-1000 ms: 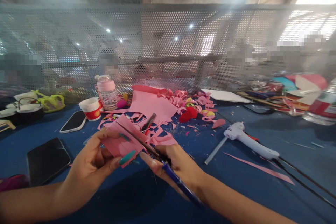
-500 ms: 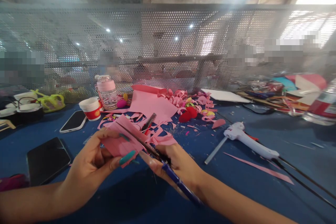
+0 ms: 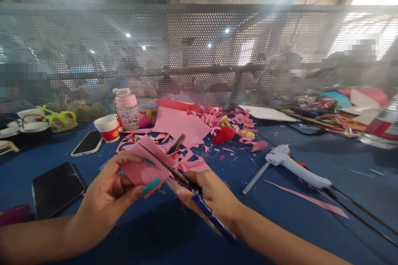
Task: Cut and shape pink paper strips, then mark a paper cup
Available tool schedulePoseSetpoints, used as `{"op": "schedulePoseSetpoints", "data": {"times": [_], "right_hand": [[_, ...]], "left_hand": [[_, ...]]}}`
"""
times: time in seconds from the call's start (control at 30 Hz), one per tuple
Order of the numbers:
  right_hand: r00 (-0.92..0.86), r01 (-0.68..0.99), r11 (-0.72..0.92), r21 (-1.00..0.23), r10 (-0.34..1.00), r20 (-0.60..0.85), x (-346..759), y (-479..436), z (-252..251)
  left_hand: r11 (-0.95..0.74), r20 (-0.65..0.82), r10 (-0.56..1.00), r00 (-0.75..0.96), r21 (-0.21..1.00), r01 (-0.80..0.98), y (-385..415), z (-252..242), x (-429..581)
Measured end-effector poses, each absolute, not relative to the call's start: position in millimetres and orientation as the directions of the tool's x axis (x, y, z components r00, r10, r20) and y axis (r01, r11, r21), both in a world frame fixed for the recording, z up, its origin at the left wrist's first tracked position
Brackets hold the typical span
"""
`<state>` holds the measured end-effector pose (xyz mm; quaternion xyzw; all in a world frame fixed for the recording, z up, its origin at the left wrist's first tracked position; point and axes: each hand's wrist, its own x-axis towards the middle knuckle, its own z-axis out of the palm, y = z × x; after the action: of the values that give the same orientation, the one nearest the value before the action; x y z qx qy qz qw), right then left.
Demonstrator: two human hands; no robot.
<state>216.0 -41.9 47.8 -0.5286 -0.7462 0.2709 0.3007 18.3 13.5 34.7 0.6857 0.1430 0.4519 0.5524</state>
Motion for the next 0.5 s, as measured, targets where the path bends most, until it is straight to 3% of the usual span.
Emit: {"op": "schedulePoseSetpoints", "data": {"times": [0.33, 0.5], "right_hand": [[-0.197, 0.651, 0.164, -0.741, 0.979, 0.044, 209.6, -43.9, 56.3], [-0.211, 0.663, 0.181, -0.727, 0.976, 0.05, 211.9, -43.5, 54.0]], "left_hand": [[-0.361, 0.477, 0.691, 0.544, 0.879, -0.312, 12.2, 33.6, 18.7], [-0.33, 0.445, 0.703, 0.555, 0.895, -0.3, 11.2, 32.2, 19.2]]}}
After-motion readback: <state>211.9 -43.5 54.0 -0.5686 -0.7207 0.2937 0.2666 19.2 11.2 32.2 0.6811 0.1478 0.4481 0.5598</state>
